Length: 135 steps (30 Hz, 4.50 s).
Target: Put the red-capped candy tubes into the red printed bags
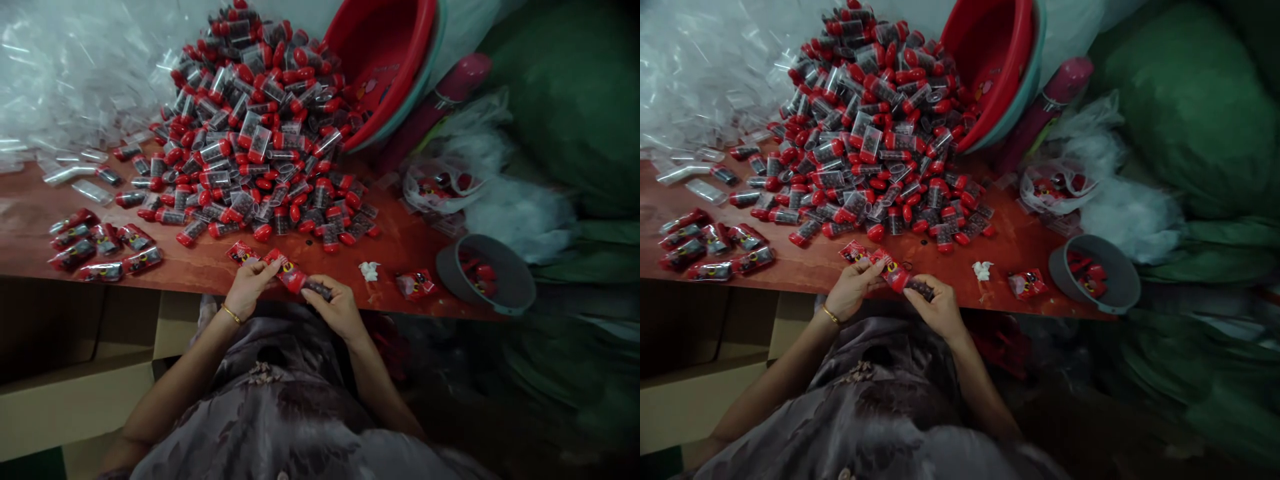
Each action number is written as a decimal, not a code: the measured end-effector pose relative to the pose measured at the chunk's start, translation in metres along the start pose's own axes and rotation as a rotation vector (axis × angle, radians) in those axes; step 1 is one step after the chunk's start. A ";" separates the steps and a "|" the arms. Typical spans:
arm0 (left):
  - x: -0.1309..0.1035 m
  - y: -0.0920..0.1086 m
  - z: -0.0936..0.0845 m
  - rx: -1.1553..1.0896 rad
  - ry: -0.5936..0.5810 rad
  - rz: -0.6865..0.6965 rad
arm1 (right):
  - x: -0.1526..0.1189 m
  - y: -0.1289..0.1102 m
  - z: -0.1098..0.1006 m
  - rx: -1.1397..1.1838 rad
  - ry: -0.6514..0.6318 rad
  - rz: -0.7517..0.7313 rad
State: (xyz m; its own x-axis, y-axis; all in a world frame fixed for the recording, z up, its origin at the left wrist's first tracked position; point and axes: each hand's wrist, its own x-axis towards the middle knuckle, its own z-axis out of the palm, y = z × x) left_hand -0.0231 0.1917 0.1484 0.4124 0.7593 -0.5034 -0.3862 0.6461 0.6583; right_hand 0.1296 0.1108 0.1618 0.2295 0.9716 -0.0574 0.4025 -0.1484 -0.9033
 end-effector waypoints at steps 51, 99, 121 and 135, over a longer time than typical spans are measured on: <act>0.003 0.051 -0.130 -0.473 0.444 0.148 | 0.068 0.033 0.005 -0.974 0.334 -0.334; 0.014 0.013 -0.026 -0.131 0.175 0.022 | 0.060 0.015 -0.029 -0.778 0.003 -0.514; 0.003 0.008 -0.015 -0.096 0.068 -0.099 | 0.031 0.028 -0.039 -0.718 -0.137 -0.474; 0.000 -0.001 -0.010 0.005 0.099 -0.016 | -0.003 0.004 -0.016 -0.454 -0.064 -0.504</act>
State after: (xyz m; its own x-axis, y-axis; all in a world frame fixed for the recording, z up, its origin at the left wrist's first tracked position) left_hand -0.0308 0.1916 0.1427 0.3345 0.7533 -0.5663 -0.3758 0.6577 0.6528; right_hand 0.1446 0.1048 0.1649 -0.1304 0.9494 0.2858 0.7815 0.2758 -0.5596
